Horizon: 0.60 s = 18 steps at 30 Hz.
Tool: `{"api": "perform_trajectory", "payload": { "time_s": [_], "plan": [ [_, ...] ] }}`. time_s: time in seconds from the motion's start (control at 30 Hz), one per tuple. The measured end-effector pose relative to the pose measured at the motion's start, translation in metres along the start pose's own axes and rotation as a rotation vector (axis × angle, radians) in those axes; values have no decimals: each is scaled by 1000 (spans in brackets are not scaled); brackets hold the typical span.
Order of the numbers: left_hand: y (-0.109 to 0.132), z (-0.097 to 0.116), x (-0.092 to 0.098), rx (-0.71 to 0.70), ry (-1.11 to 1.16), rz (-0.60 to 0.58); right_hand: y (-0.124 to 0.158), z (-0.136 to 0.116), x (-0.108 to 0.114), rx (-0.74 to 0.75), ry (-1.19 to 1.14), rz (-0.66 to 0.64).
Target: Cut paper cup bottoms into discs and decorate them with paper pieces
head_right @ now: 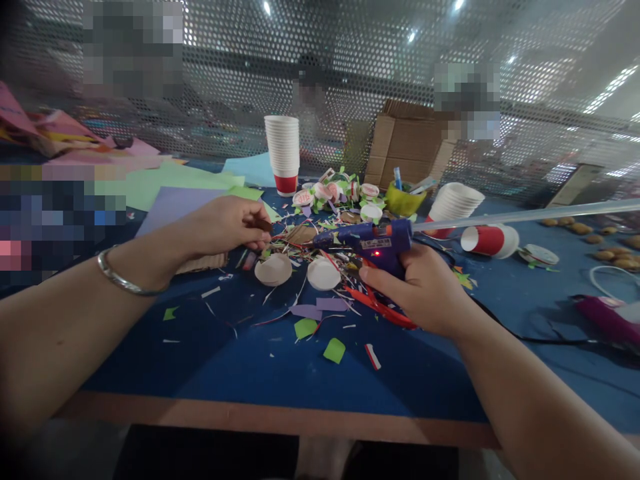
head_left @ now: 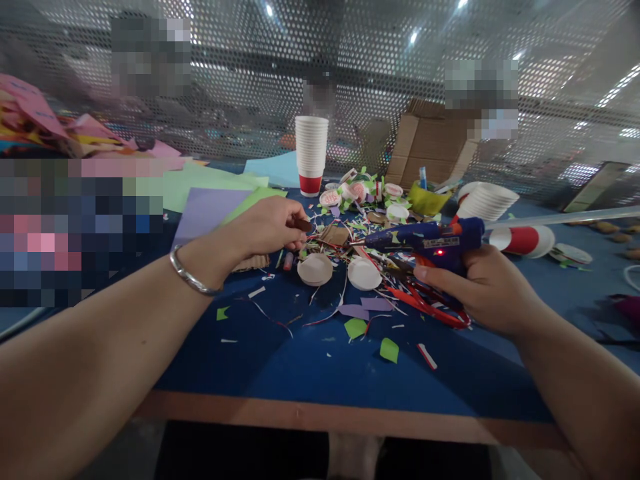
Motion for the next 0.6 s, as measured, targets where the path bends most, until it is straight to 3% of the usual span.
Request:
{"api": "perform_trajectory", "payload": {
  "time_s": [0.27,0.43,0.6],
  "plan": [
    [-2,1,0,-27,51,92,-1,2,0,-14,8,-9],
    [1,18,-2,2,86,141,0,2,0,-11,7,-20],
    [8,34,-8,52,304,179,-1,0,-1,-18,17,24]
  ]
}}
Point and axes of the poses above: each hand's wrist, its own y-axis away from the middle knuckle, its own x-axis out of the back of the hand, z = x × y, the point moved 1 cm from there along -y, towards the middle knuckle, and after that the axes turned 8 degrees about -x, right-handed, at the moved point
